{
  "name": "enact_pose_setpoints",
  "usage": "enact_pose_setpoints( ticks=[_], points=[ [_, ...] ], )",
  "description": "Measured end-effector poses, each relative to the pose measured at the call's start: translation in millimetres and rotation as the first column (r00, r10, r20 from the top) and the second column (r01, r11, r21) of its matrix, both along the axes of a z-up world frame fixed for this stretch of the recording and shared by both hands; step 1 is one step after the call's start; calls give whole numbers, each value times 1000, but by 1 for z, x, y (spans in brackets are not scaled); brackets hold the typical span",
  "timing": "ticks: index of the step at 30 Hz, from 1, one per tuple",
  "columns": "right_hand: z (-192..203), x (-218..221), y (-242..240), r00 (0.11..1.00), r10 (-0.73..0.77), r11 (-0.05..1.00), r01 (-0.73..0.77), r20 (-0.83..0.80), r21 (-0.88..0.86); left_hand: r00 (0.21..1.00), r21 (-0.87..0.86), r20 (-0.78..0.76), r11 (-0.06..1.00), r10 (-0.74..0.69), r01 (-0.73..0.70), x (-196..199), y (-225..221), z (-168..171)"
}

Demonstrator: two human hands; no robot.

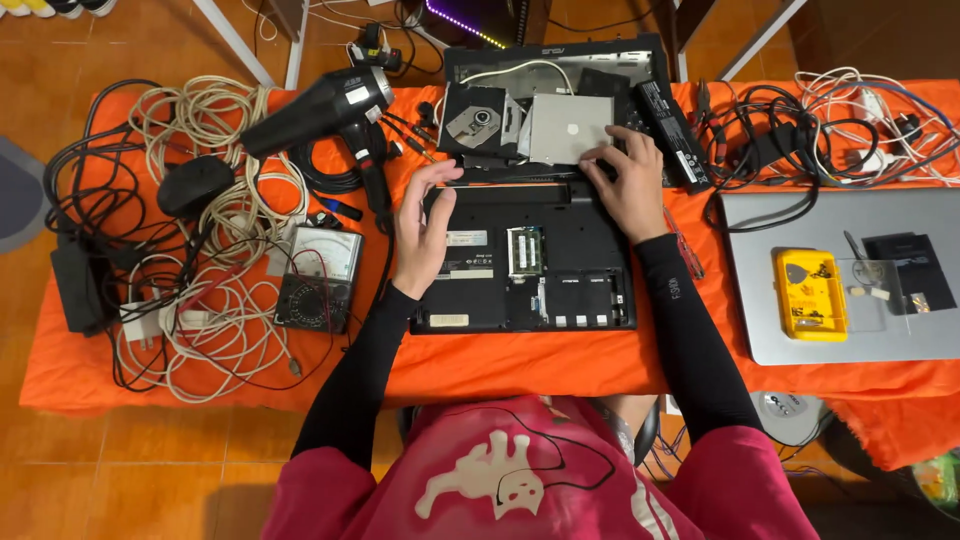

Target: Repairing or upgrading a laptop by inspecting and working on internal components.

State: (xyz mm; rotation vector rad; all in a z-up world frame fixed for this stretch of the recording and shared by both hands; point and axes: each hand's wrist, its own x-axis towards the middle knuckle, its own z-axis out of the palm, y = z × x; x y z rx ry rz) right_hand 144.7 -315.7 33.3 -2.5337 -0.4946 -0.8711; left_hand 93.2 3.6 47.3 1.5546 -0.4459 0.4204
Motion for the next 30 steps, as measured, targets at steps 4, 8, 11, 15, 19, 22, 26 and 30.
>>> enact_pose_setpoints(
  ticks=[4,8,11,15,19,22,26,30],
  points=[
    [-4,1,-2,1000,-20,1000,20,17,2,999,-36,-22,999,-39,39,3,1,-10],
    [-18,4,-6,976,-218,974,217,14,58,993,-116,-83,991,-79,69,4,-1,-11],
    [-21,3,-7,930,-366,929,367,-26,50,995,-111,-79,993,-53,44,5,-2,-15],
    [-15,4,-2,913,-393,913,401,-110,74,993,-147,-91,987,-72,58,6,-5,-19],
    [-14,3,-1,897,-378,892,419,-229,168,990,-151,-112,986,-80,63,8,-4,-21],
    [-14,3,2,891,-370,884,424,-262,197,989,-165,-119,984,-83,63,9,-3,-22],
    [-12,2,3,876,-383,875,446,-293,188,988,-172,-131,983,-80,57,9,-4,-22],
    [-12,7,6,870,-381,871,452,-314,194,989,-173,-128,983,-79,56,9,-5,-23]
  ],
)
